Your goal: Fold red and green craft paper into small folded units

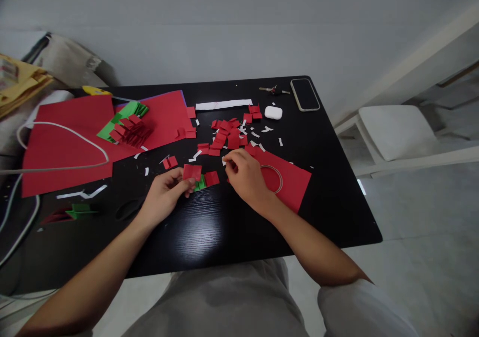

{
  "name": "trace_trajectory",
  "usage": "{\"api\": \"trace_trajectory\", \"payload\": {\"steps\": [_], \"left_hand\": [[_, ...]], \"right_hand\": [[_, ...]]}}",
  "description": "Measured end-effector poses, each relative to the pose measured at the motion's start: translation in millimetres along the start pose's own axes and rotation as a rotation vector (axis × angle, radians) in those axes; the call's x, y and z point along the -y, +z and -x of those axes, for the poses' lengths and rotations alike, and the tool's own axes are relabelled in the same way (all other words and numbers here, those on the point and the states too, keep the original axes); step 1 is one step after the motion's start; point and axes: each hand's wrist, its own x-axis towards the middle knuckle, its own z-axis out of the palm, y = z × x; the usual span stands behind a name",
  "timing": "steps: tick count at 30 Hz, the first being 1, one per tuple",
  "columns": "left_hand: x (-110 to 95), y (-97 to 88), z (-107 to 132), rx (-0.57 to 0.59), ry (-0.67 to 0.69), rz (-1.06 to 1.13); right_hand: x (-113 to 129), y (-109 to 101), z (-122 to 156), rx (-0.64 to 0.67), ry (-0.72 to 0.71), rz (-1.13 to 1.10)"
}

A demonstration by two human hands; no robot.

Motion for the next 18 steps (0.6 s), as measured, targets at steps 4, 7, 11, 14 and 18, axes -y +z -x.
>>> {"api": "trace_trajectory", "payload": {"steps": [4,7,11,14,18], "left_hand": [[0,0.3,1,0.039,0.001,0.004],[1,0.5,3,0.114,-0.006,-0.007],[1,0.6,5,0.223,-0.006,-0.068],[1,0.0,6,0.231,-0.006,-0.104],[-1,0.0,7,0.191,0.047,-0.09]], "right_hand": [[13,3,3,0.201,0.229,-0.444],[19,5,4,0.323,0.38,-0.742],[20,3,4,0.391,0.393,-0.842],[19,1,4,0.398,0.37,-0.825],[19,-1,2,0.388,0.391,-0.828]]}}
